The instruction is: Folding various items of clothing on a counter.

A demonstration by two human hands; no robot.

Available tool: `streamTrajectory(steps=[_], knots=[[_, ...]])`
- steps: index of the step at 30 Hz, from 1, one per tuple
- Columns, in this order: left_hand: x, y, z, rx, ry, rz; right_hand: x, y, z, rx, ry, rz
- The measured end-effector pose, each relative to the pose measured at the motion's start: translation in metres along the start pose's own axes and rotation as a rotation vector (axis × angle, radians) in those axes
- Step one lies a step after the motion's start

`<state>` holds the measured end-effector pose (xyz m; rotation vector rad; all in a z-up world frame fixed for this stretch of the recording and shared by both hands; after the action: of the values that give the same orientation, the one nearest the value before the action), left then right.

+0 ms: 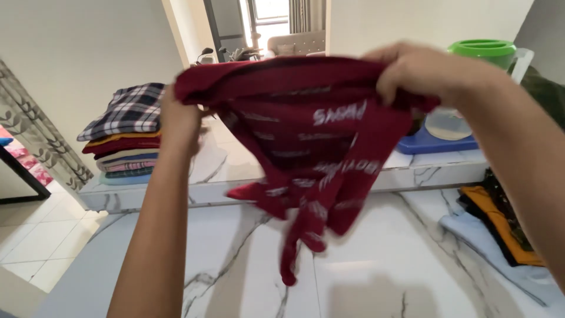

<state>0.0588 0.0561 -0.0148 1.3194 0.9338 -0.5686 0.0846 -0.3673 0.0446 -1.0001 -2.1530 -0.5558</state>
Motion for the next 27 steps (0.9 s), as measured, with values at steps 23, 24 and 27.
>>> streamTrajectory(steps=[23, 24, 27], knots=[[0.064, -0.163, 0.08, 0.651, 0.601, 0.277, -0.239, -0.156, 0.263, 0.16, 0.266, 0.927], [0.08, -0.173, 0.05, 0.539, 0.673, 0.085, -0.227, -0.157, 0.257, 0.144, -0.007, 0.972], [0.142, -0.205, -0.014, 0.568, 0.993, -0.589, -0.222, -0.151, 0.281, -0.081, -0.236, 0.648]])
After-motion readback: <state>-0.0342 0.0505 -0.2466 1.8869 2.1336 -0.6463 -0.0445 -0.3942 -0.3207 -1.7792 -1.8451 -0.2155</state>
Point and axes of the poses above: each hand's wrist, its own y-axis towards the middle knuckle, its own z-axis out of the palm, x = y × z, the point moved 3 cm from there along y, towards the middle knuckle, and after that the axes turned 10 degrees about x, right-handed, at the moved point
